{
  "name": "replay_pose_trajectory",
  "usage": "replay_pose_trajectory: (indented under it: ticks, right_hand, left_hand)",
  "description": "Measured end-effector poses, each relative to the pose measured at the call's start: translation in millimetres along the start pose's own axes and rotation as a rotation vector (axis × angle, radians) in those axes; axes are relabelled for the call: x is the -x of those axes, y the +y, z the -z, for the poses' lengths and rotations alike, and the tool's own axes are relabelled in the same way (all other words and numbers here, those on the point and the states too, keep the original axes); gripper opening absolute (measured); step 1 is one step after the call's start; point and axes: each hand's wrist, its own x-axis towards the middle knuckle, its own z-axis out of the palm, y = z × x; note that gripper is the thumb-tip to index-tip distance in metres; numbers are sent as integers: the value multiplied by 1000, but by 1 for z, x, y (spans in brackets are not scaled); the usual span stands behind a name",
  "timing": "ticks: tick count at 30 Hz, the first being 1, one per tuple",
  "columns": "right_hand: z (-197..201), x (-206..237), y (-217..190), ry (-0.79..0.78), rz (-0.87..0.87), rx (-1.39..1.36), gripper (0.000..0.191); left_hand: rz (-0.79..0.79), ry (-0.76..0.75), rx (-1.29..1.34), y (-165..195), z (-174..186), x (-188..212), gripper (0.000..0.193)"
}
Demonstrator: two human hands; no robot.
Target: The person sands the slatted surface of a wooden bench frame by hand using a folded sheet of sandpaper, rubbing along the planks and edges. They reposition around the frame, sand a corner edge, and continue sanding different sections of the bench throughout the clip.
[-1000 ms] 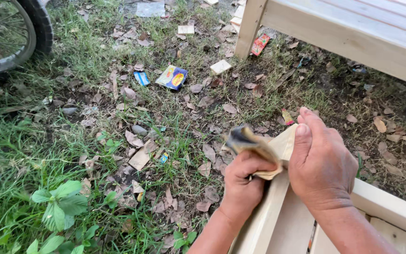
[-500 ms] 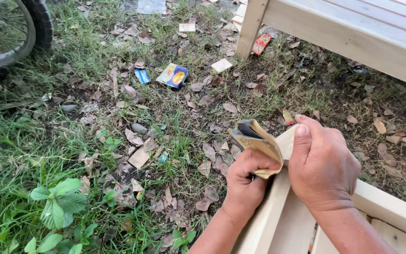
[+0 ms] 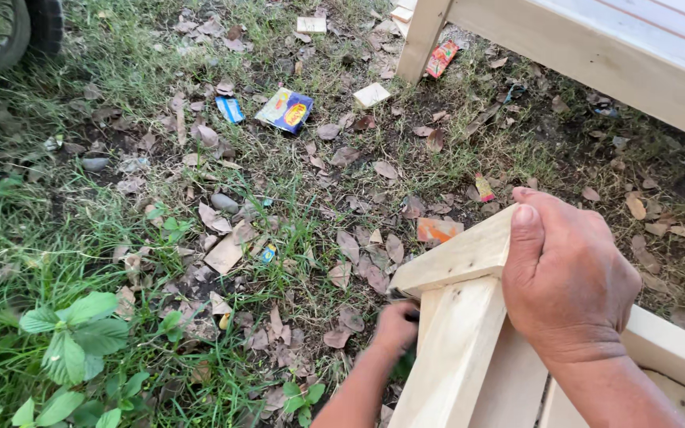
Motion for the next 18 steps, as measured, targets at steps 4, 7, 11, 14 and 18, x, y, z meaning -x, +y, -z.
replay_pose_trajectory:
  ticks: [4,7,11,14,18]
  right_hand:
    - [0,1,-2,-15,-21,32,32]
    - [1,1,-3,-20,-17,28,30]
    - [3,-1,-4,-5,9,19,28]
    - [3,-1,-6,-13,-3,32,28]
    - [3,0,-9,-11,-2,48,26]
  left_hand:
    - [241,318,-8,23,62,2,34]
    - [123,385,153,54,75,-3,26]
    - [-25,109,477,65,12,-18,25]
    - [48,93,439,43,-11,-44,39]
    - [370,-129,273,34,2,-70,60]
